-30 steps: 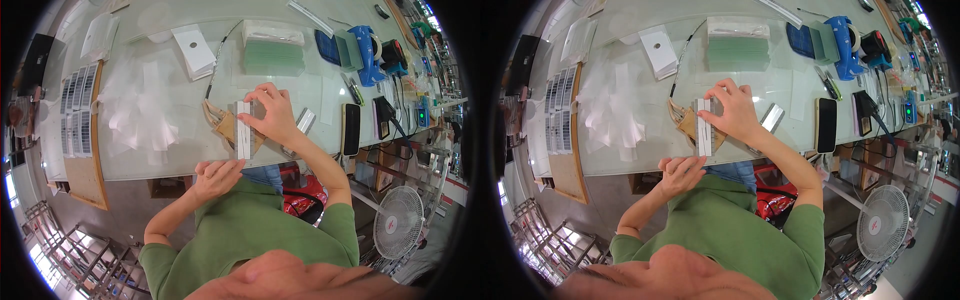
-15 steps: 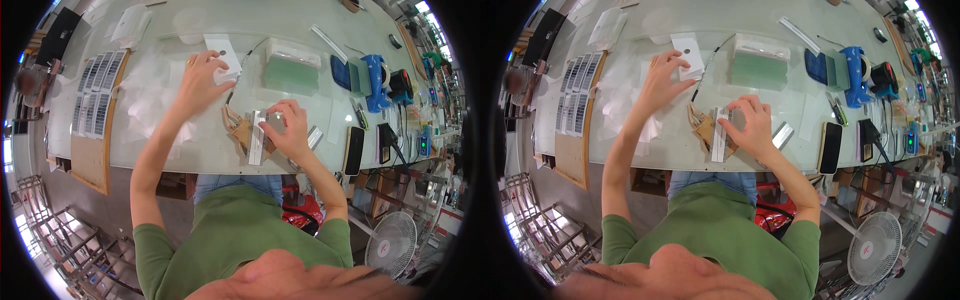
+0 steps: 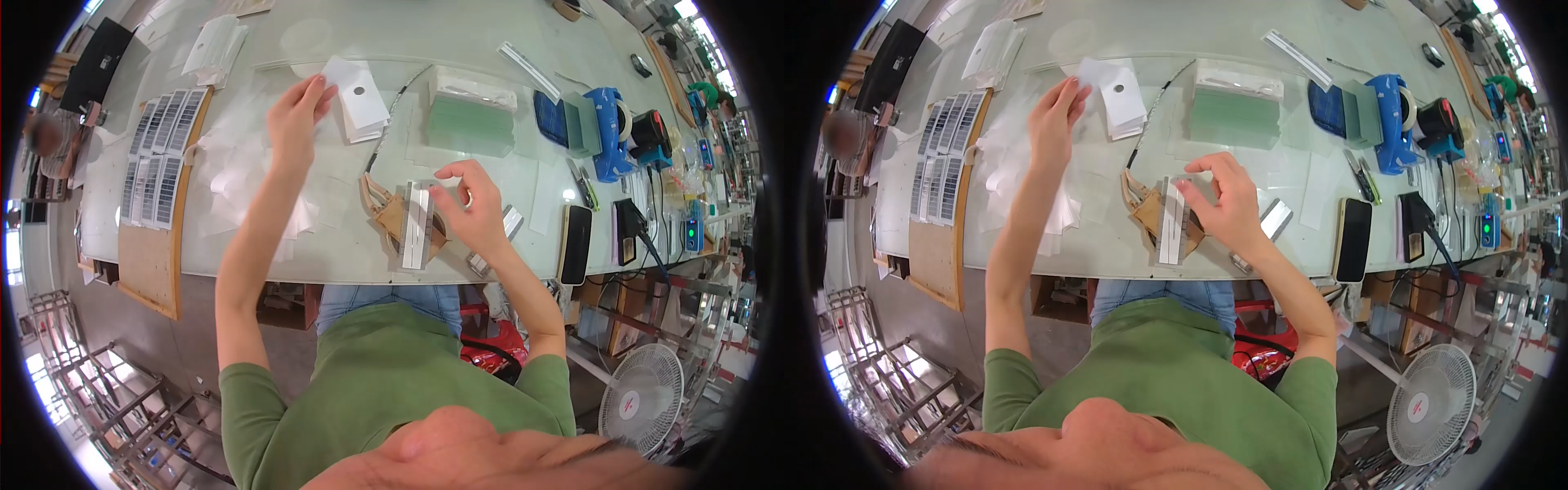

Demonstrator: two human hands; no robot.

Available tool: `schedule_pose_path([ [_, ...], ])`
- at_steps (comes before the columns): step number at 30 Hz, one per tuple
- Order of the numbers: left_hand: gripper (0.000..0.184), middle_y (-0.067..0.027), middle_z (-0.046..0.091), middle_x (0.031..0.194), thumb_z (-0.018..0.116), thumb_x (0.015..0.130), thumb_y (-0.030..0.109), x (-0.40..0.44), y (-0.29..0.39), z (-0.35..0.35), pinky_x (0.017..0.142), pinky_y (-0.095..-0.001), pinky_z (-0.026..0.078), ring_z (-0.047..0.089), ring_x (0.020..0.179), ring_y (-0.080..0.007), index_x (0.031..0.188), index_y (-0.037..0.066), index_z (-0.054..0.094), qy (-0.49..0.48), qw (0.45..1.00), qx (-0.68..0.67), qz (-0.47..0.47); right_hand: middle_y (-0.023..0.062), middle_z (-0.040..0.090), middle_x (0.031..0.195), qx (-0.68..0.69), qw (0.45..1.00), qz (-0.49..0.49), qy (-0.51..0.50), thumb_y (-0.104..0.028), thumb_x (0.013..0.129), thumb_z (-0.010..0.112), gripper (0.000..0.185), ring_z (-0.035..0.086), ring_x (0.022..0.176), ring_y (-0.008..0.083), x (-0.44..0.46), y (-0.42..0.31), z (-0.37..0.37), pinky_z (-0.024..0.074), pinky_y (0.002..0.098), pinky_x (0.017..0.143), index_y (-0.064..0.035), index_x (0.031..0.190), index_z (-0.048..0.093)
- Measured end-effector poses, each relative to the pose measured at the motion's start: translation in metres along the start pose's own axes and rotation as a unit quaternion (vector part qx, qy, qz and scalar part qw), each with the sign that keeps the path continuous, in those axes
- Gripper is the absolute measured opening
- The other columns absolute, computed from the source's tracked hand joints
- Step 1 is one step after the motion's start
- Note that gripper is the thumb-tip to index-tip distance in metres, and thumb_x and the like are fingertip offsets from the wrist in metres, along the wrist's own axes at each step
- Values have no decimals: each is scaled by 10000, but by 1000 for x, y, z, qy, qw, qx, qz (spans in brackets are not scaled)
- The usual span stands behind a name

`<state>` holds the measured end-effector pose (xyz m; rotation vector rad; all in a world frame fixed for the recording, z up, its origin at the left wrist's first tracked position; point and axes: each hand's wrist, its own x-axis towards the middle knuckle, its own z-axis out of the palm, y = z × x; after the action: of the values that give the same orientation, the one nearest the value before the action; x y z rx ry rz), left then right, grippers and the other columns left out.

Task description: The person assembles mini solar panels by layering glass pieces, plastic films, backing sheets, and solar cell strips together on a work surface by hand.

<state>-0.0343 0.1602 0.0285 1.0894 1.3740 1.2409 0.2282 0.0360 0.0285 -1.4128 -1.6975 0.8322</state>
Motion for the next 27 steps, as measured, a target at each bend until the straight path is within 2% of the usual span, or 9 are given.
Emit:
schedule_pose_path([
  [1,151,-35,759,1014,692,928,145,-29,4,5,725,-223,534,686,823,-139,1012,47,770,88,987,27,129,59,650,961,0,1000,7,4,-278,842,783,278,482,667,129,5,0,-3,375,278,648,-107,1030,670],
  [2,136,-50,765,996,698,900,104,-60,5,7,736,-239,555,710,861,-154,1002,56,775,36,946,145,287,60,673,947,221,970,84,-52,-262,886,749,273,435,626,104,10,3,-7,364,256,599,-81,1076,674],
  [3,142,-65,771,979,703,872,62,-91,3,6,747,-254,576,735,898,-170,991,65,780,-20,867,253,429,61,696,934,431,883,159,-101,-247,929,715,274,389,585,78,12,3,-11,353,234,551,-55,1122,678],
  [5,343,-68,746,1100,742,746,5,-127,-16,1,665,-282,605,745,870,-204,1083,67,744,-208,760,286,545,40,711,884,487,841,211,-103,-205,955,690,256,405,576,54,10,-8,-15,345,224,539,-10,1121,697],
  [7,343,-66,719,1184,732,729,-3,-154,-26,3,633,-286,600,733,824,-197,1064,69,722,-260,787,233,509,-20,647,742,298,922,225,-101,-196,935,717,157,397,540,24,6,-6,-12,294,224,482,-42,968,721],
  [13,284,-5,652,985,746,675,8,-174,-52,-8,644,-316,547,628,758,-184,931,126,707,-319,824,209,419,-59,558,611,80,983,156,-47,-178,824,823,198,438,557,34,-28,-1,0,329,249,531,-52,759,684],
  [15,292,1,591,937,753,669,17,-176,-54,-11,649,-320,523,597,769,-183,928,146,713,-311,825,227,413,-35,551,603,-55,998,-17,13,-225,795,834,229,489,613,93,-31,7,4,373,299,692,-94,718,663],
  [18,305,12,512,888,765,655,35,-177,-54,-12,660,-324,482,548,786,-182,921,179,724,-302,822,254,410,-38,562,619,-86,996,5,-8,-271,786,825,247,515,667,138,-33,7,7,340,336,827,-122,696,650],
  [27,311,25,501,882,764,651,68,-176,-54,-12,690,-325,444,532,805,-168,931,198,726,-299,810,274,423,-60,556,616,-110,994,-11,-14,-280,794,807,250,511,651,134,-32,13,10,314,346,803,-135,686,634],
])
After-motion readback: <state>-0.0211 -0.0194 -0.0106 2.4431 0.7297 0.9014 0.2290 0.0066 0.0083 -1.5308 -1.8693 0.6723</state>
